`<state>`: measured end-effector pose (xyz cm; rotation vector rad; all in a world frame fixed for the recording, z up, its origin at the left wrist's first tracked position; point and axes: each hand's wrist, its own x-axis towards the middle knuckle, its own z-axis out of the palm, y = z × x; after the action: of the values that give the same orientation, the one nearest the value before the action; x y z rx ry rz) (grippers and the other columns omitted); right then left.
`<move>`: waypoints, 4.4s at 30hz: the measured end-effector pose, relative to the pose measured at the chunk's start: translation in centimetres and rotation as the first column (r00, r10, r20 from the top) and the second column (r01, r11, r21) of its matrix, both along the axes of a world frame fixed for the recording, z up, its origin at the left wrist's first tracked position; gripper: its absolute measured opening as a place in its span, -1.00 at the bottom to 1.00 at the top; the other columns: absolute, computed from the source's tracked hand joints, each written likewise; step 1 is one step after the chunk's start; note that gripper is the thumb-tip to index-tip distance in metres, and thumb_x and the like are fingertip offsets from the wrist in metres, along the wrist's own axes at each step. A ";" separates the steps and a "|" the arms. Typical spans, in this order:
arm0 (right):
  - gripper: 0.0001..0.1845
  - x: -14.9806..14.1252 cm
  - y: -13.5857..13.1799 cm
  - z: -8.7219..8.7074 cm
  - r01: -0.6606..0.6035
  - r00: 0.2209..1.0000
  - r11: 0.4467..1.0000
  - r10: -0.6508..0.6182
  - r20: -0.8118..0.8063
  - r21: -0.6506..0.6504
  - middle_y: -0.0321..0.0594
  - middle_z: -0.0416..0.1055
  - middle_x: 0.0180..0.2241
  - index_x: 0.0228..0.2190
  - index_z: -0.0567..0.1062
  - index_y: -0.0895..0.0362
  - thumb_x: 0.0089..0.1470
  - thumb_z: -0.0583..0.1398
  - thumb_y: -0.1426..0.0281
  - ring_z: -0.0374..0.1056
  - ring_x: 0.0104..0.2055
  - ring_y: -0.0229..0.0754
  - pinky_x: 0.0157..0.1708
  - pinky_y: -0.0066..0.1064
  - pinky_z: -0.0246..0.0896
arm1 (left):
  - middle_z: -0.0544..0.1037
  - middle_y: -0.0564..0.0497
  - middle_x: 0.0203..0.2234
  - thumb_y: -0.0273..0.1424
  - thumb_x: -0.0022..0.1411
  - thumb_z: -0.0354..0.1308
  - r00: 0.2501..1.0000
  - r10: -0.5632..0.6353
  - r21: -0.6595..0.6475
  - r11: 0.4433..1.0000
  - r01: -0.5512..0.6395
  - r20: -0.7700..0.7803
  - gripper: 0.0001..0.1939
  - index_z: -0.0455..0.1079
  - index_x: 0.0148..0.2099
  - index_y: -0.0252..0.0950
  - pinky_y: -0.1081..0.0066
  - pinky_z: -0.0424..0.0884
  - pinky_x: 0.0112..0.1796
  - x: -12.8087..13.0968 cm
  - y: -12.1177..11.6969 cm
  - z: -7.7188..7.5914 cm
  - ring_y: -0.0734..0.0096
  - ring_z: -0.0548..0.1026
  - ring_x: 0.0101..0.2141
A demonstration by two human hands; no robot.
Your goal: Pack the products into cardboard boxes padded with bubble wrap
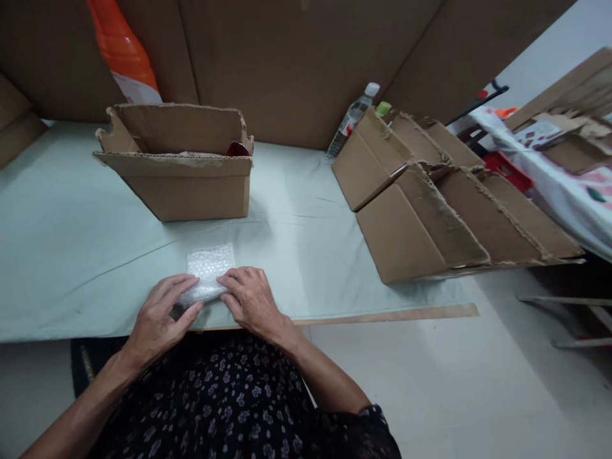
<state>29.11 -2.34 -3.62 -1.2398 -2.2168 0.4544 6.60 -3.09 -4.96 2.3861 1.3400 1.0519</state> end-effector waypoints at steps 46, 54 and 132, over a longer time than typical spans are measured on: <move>-0.60 0.4 0.3 -0.9 0.011 0.999 1.000 -0.010 -0.051 0.010 -0.05 0.52 0.06 0.11 0.47 0.08 0.24 0.24 0.38 0.40 0.09 0.00 0.07 -0.08 0.28 | 0.62 -0.05 -0.22 -0.33 0.39 0.15 0.993 0.047 -0.078 0.996 -0.038 0.112 -0.83 0.51 -0.06 -0.25 0.21 0.45 -0.14 0.1 1.8 -0.1 0.26 0.53 -0.18; -0.65 0.3 0.4 -1.1 0.004 0.998 0.998 -0.001 -0.056 0.056 -0.04 0.54 0.02 0.06 0.49 0.11 0.25 0.24 0.38 0.41 0.07 -0.01 0.04 -0.11 0.29 | 0.63 -0.04 -0.22 -0.33 0.38 0.16 0.991 0.047 -0.081 0.996 -0.037 0.123 -0.84 0.51 -0.06 -0.25 0.21 0.46 -0.13 0.1 1.9 -0.2 0.26 0.54 -0.18; -0.81 0.4 24.5 19.4 -0.162 0.840 0.985 0.103 0.532 0.064 -0.09 0.61 -0.19 -0.18 0.62 0.16 0.25 0.20 0.40 0.48 -0.13 -0.06 -0.05 -0.19 0.20 | 0.62 -0.07 -0.08 -0.24 0.36 0.17 0.966 0.130 -0.296 0.953 -0.060 0.222 -0.72 0.49 0.06 -0.16 0.36 0.59 -0.12 -2.9 8.6 0.7 0.27 0.62 -0.14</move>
<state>29.55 22.20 15.77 -1.2673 -2.7607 0.0324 3.71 5.52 -4.27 1.9359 1.4222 1.0481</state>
